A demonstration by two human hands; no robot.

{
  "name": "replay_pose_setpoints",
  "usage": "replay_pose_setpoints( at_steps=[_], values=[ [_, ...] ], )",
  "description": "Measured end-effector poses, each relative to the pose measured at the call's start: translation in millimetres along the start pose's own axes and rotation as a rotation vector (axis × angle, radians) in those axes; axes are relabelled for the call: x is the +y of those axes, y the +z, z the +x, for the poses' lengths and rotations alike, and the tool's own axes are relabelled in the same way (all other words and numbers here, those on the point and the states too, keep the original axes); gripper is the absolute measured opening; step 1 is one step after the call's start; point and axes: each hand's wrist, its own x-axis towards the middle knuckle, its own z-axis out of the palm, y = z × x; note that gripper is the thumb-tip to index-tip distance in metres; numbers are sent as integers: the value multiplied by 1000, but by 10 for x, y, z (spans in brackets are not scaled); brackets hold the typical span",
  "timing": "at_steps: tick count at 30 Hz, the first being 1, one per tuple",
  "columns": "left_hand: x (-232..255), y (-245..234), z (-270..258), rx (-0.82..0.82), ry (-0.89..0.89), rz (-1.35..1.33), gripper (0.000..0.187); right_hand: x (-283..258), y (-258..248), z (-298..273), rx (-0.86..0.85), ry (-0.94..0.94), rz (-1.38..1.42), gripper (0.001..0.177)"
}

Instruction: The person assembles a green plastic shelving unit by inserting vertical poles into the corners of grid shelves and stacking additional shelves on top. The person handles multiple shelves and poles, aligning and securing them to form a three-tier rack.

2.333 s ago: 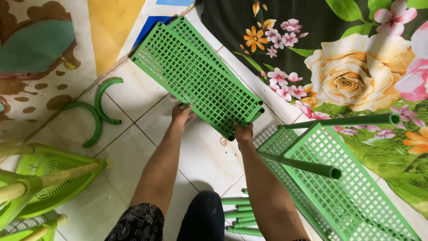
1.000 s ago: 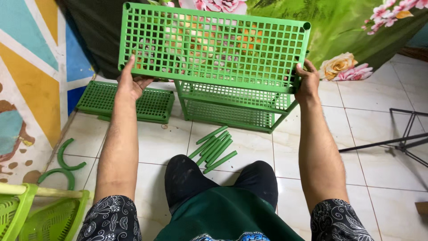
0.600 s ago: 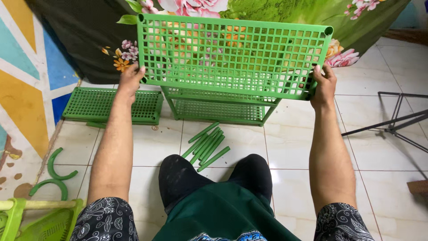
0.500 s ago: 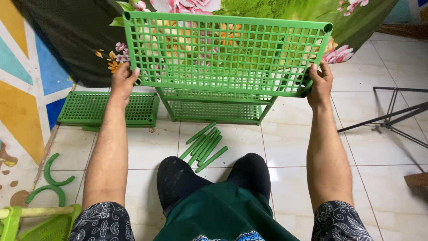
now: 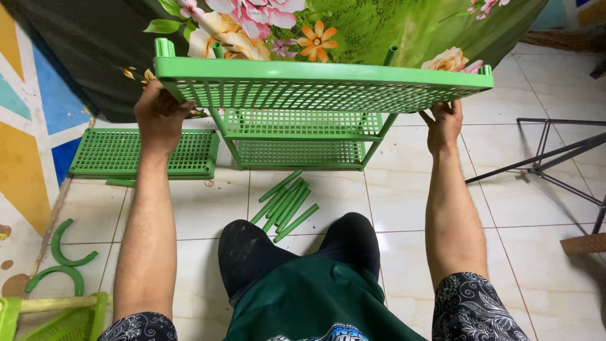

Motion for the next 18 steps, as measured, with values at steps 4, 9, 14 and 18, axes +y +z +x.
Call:
replay_pose_setpoints(
  at_steps=[4, 9, 14, 18],
  values=[
    [485, 56, -84, -58, 89, 77, 36, -140, 50, -102, 15, -35, 56, 46],
    [842, 29, -61, 33, 290, 192, 26, -128, 282, -48, -69, -146, 94, 43],
    [979, -186, -141, 42, 373, 123, 25, 187, 688, 0, -239, 261, 379, 54],
    [1161, -341, -320, 50, 335, 284, 32, 521, 858, -178, -89, 467, 139, 55]
  ],
)
